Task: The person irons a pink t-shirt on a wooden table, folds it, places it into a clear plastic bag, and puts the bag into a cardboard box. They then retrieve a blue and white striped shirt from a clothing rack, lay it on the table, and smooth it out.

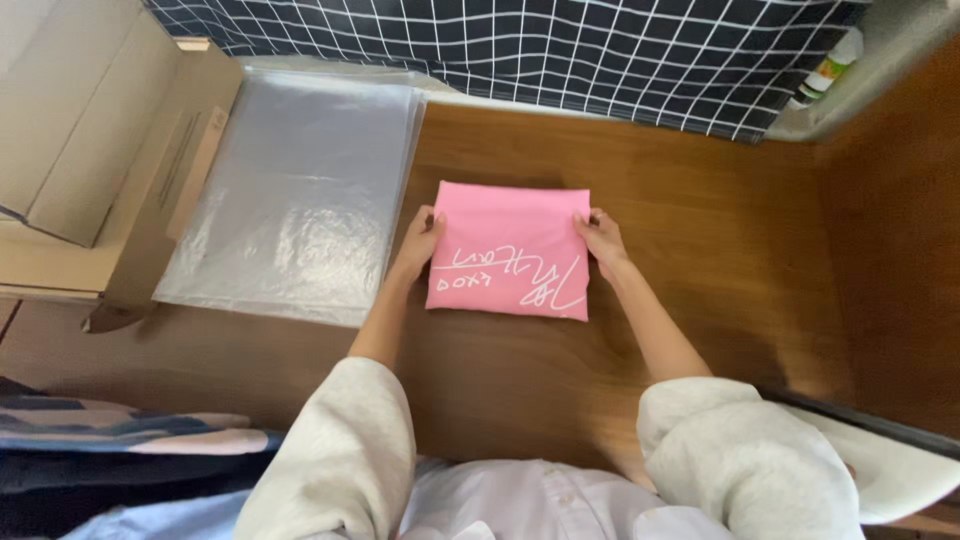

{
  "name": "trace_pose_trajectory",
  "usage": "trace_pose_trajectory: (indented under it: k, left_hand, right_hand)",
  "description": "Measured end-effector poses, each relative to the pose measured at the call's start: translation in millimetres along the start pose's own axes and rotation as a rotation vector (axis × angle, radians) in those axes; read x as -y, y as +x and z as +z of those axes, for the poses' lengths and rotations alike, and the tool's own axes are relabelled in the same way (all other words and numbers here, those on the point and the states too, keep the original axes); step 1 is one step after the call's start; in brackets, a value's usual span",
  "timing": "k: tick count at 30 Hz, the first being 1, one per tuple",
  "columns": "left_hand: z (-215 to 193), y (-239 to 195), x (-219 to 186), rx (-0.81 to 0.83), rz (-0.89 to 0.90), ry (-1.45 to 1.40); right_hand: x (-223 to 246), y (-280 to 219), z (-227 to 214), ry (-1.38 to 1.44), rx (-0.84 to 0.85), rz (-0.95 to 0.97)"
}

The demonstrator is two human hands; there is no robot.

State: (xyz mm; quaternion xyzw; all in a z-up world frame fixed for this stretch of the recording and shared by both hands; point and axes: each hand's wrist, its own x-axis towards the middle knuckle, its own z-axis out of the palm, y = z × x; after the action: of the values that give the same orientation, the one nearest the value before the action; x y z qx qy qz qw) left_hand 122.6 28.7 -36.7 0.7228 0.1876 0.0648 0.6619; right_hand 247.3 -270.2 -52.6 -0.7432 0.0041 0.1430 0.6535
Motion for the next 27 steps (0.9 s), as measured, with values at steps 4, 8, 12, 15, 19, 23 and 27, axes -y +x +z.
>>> trace_pose_trajectory:
  k: [4, 8, 12, 15, 19, 23, 27]
  left_hand:
    - [10, 10, -4, -0.148, -0.080, 0.088]
    - [34, -40, -74, -0.407, 0.243, 0.621]
    - [71, -47, -62, -0.041, 0.610, 0.879]
    - [64, -25, -42, 0.280, 0.391, 1.136]
    - [40, -18, -50, 0.125, 0.439, 1.252]
    - [16, 0, -35, -0.041, 0.178, 1.218]
    - [14, -26, -40, -0.378, 0.247, 0.946]
  right_hand:
    - [16, -15, 12, -0.108, -0.159, 0.009]
    - [71, -73, 39, -0.505, -0.373, -0.557]
    - [74, -92, 87, -0.714, -0.065, -1.170]
    - [45, -82, 88, -1.049, 0.072, -0.849]
    - [72, -79, 60, -1.214, 0.039, -0.502]
    - [49, -53, 24, -1.203, -0.035, -0.376]
    - [16, -33, -3, -0.993, -0.106, -0.280]
